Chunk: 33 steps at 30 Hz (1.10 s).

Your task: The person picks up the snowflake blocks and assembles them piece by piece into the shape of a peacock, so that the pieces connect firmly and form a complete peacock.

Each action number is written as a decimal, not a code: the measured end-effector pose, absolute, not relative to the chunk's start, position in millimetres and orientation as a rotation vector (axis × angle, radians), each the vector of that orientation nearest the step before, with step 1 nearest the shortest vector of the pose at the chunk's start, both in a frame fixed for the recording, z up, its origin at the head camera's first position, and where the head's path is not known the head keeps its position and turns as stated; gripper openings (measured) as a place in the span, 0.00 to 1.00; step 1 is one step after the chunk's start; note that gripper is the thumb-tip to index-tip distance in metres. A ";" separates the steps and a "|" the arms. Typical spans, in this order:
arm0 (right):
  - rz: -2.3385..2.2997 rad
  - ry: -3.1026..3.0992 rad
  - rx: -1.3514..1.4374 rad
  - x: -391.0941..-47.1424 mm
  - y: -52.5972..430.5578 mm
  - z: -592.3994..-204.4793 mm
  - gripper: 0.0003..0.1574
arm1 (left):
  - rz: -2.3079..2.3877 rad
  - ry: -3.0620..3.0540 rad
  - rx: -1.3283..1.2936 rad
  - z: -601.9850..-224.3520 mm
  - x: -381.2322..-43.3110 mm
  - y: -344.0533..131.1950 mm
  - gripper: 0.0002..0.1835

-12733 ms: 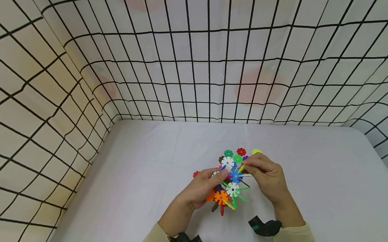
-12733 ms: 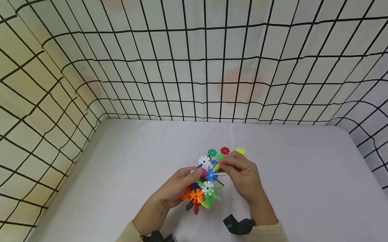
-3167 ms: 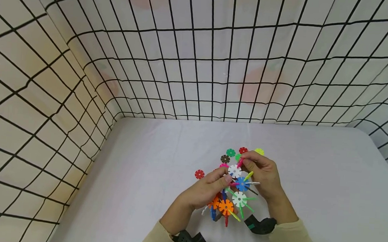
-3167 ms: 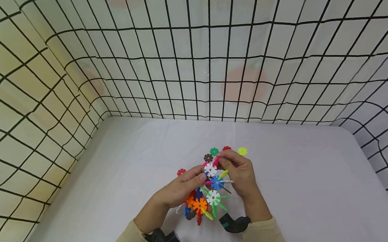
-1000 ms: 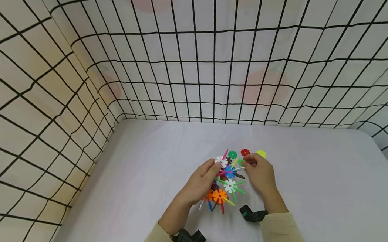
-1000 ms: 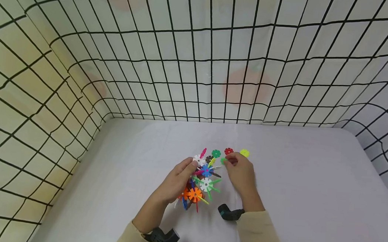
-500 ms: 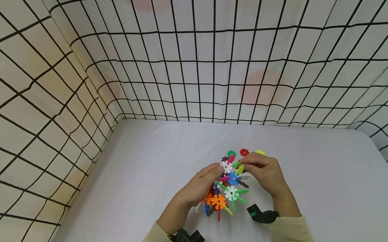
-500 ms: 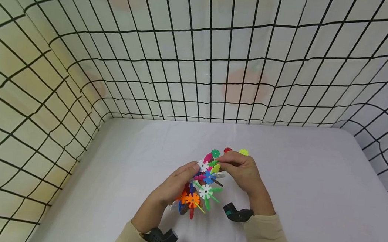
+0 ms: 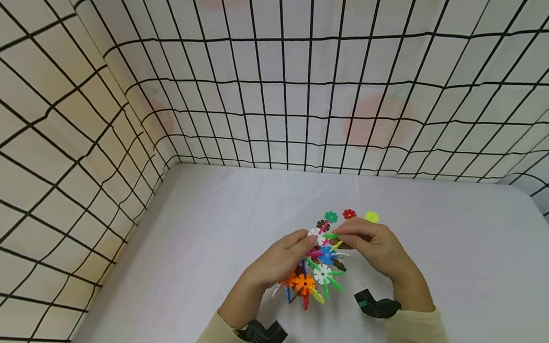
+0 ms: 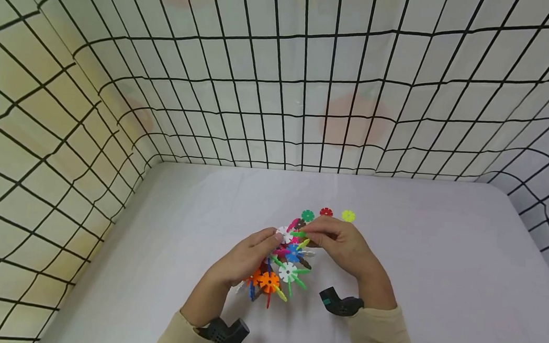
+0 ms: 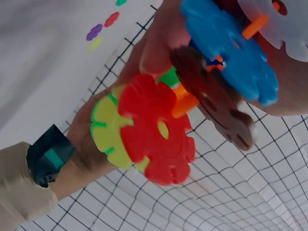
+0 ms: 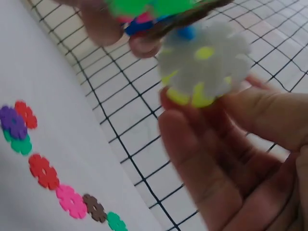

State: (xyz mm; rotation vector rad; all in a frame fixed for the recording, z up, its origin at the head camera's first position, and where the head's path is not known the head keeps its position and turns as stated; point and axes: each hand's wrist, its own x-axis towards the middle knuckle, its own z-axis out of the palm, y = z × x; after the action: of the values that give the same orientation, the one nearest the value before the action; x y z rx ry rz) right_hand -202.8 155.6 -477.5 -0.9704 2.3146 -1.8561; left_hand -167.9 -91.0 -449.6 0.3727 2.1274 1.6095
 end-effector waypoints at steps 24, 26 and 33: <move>-2.070 2.099 -0.445 -199.7 135.0 -469.9 0.15 | 1.481 2.380 0.483 -451.1 -165.4 -84.2 0.18; -2.049 2.128 -0.462 -199.2 135.4 -469.8 0.14 | 1.460 2.381 0.496 -450.2 -165.2 -84.5 0.18; -1.886 2.207 -0.522 -198.6 140.7 -467.1 0.12 | 1.375 2.363 0.558 -445.2 -164.1 -89.0 0.16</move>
State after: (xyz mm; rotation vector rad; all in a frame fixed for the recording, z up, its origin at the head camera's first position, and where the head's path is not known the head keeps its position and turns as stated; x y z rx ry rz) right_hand -198.6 140.7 -467.1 -0.5221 2.2067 -1.8863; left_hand -164.1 -89.0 -445.2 0.5579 2.3628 1.3752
